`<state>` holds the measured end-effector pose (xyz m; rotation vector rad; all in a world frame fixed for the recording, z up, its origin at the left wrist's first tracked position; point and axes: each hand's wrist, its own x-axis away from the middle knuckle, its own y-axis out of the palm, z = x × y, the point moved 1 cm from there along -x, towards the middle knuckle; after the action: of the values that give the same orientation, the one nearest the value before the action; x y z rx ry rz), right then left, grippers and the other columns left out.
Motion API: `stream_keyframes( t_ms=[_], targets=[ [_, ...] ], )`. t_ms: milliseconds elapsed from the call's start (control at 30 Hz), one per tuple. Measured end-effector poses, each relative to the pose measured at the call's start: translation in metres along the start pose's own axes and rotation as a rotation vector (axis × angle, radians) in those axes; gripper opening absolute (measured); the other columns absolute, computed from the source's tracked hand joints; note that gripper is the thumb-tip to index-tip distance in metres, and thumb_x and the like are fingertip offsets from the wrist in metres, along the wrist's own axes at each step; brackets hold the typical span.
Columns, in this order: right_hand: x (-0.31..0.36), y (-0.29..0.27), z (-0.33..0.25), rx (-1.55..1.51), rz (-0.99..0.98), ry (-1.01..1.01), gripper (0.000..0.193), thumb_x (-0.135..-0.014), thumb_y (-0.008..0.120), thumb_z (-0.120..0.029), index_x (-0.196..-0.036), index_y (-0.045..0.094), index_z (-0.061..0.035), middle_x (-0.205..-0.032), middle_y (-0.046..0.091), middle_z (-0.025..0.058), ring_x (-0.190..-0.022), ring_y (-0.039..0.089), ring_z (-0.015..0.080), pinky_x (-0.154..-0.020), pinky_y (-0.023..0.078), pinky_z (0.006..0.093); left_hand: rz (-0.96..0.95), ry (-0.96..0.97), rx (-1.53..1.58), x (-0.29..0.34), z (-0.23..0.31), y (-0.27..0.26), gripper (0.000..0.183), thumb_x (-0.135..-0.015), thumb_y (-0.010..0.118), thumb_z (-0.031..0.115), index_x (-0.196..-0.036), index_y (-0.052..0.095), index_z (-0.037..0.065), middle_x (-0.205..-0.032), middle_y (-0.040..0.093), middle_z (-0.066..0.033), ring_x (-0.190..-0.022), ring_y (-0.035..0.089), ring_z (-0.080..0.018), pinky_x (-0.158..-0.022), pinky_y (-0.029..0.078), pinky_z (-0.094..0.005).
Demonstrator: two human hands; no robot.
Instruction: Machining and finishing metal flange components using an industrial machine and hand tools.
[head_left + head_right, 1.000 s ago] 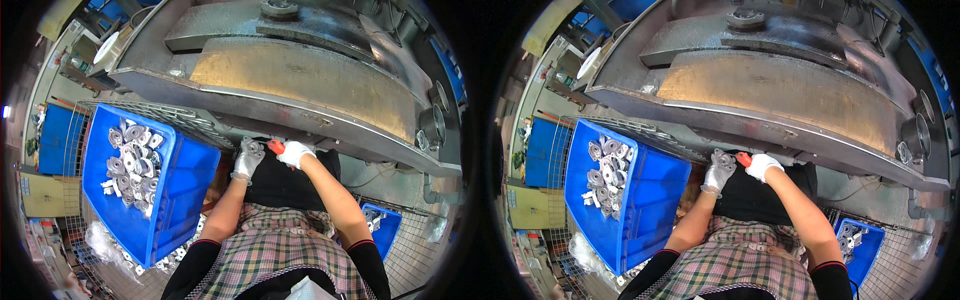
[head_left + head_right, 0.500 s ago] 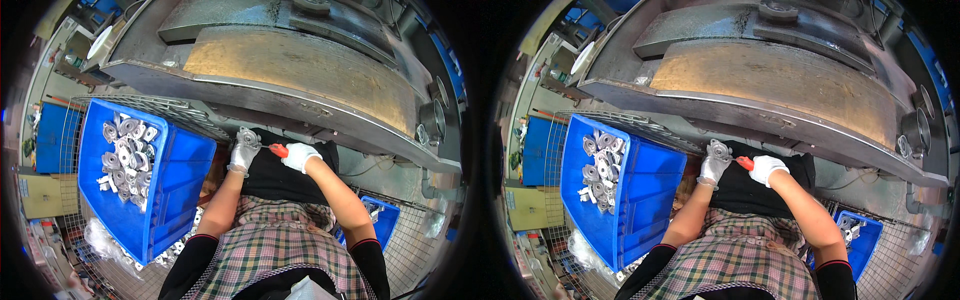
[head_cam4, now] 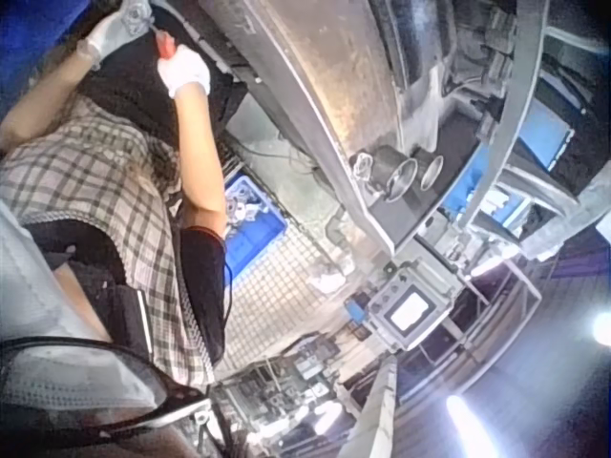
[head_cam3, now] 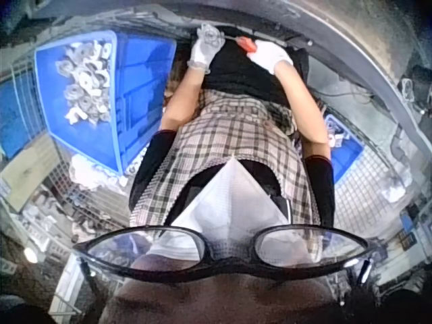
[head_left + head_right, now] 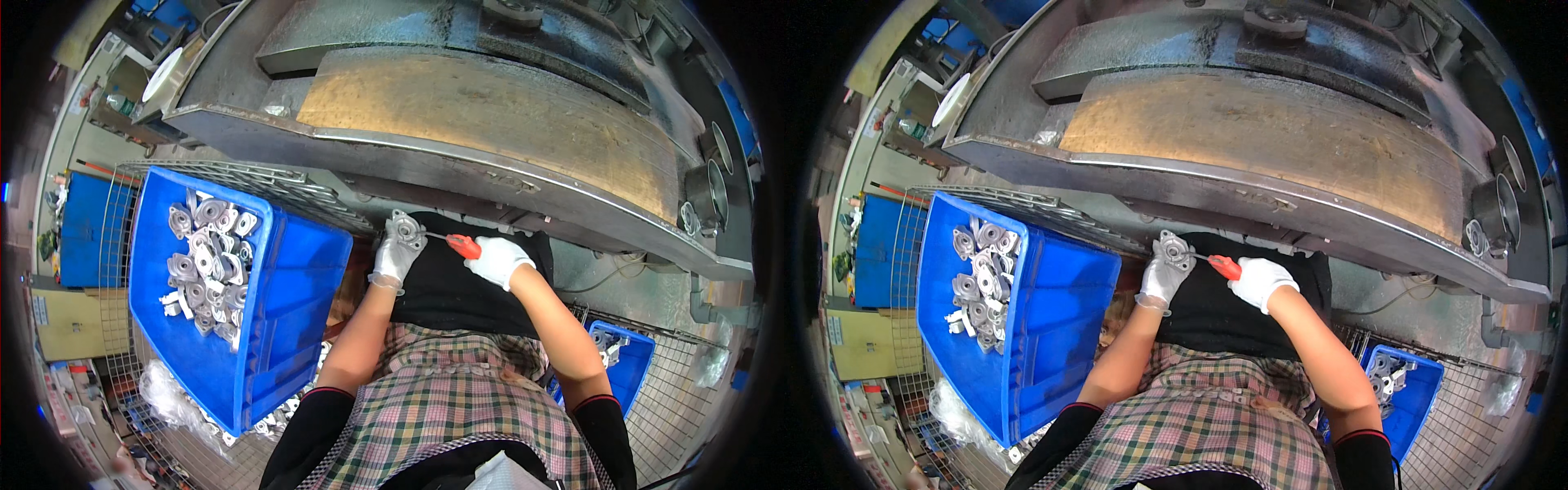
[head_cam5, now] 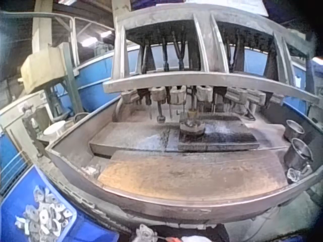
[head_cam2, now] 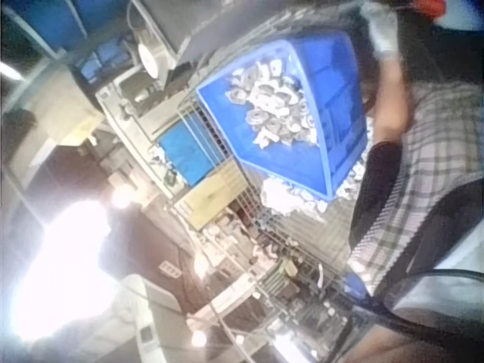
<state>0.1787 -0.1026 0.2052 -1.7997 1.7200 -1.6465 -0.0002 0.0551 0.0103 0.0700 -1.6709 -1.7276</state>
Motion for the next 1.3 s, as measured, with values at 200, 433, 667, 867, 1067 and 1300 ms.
stream_keyframes(
  t_ms=[200, 433, 667, 867, 1067, 1300],
  targets=[
    [0.097, -0.045, 0.035, -0.424, 0.201, 0.019, 0.050, -0.085, 0.073, -0.049, -0.109, 0.067, -0.0055, -0.093, 0.072, 0.0192, -0.085, 0.070, 0.0355, -0.079, 0.054, 0.0409, -0.209, -0.141, 0.004, 0.064, -0.004, 0.084, 0.072, -0.099, 0.043, 0.060, -0.140, 0.048, 0.002, -0.137, 0.056, -0.0188, -0.123, 0.055, -0.0410, -0.098, 0.050, -0.0543],
    [0.227, -0.095, 0.149, -0.715, 1.176, 0.253, 0.027, -0.091, 0.074, -0.019, -0.114, 0.067, -0.0069, -0.085, 0.064, -0.0039, -0.070, 0.055, 0.0049, -0.063, 0.043, 0.0223, -0.329, -0.195, -0.145, 0.117, -0.017, 0.189, 0.072, -0.095, 0.052, 0.060, -0.147, 0.043, 0.010, -0.143, 0.050, -0.0179, -0.124, 0.053, -0.0405, -0.098, 0.052, -0.0511],
    [0.345, -0.080, 0.363, -0.600, 1.580, 0.655, 0.043, -0.092, 0.074, -0.030, -0.126, 0.066, -0.0041, -0.092, 0.065, 0.0000, -0.071, 0.055, 0.0068, -0.064, 0.043, 0.0245, -0.507, -0.299, -0.161, 0.129, -0.036, 0.238, 0.080, -0.089, 0.061, 0.063, -0.150, 0.038, 0.018, -0.139, 0.048, -0.0107, -0.120, 0.052, -0.0338, -0.097, 0.052, -0.0461],
    [0.406, -0.029, 0.475, -0.417, 1.563, 0.977, 0.068, -0.087, 0.076, -0.043, -0.136, 0.059, 0.0009, -0.129, 0.067, 0.0105, -0.113, 0.063, 0.0190, -0.101, 0.044, 0.0332, -0.526, -0.343, -0.209, 0.130, -0.048, 0.259, 0.085, -0.085, 0.061, 0.067, -0.150, 0.039, 0.018, -0.140, 0.049, -0.0107, -0.119, 0.052, -0.0332, -0.095, 0.053, -0.0447],
    [0.418, 0.010, 0.501, -0.388, 1.580, 1.065, 0.070, -0.085, 0.074, -0.053, -0.132, 0.063, -0.0020, -0.123, 0.070, 0.0139, -0.110, 0.066, 0.0229, -0.098, 0.048, 0.0349, -0.562, -0.355, -0.236, 0.125, -0.060, 0.275, 0.093, -0.081, 0.062, 0.071, -0.152, 0.037, 0.016, -0.144, 0.050, -0.0123, -0.122, 0.053, -0.0345, -0.096, 0.053, -0.0448],
    [0.416, -0.028, 0.437, 0.060, 1.742, 1.150, 0.056, -0.092, 0.067, -0.046, -0.128, 0.066, -0.0033, -0.123, 0.069, 0.0167, -0.110, 0.067, 0.0294, -0.097, 0.049, 0.0368, -0.572, -0.374, -0.243, 0.121, -0.071, 0.289, 0.097, -0.077, 0.066, 0.071, -0.151, 0.038, 0.015, -0.141, 0.051, -0.0112, -0.120, 0.053, -0.0334, -0.097, 0.052, -0.0436]
  ],
)
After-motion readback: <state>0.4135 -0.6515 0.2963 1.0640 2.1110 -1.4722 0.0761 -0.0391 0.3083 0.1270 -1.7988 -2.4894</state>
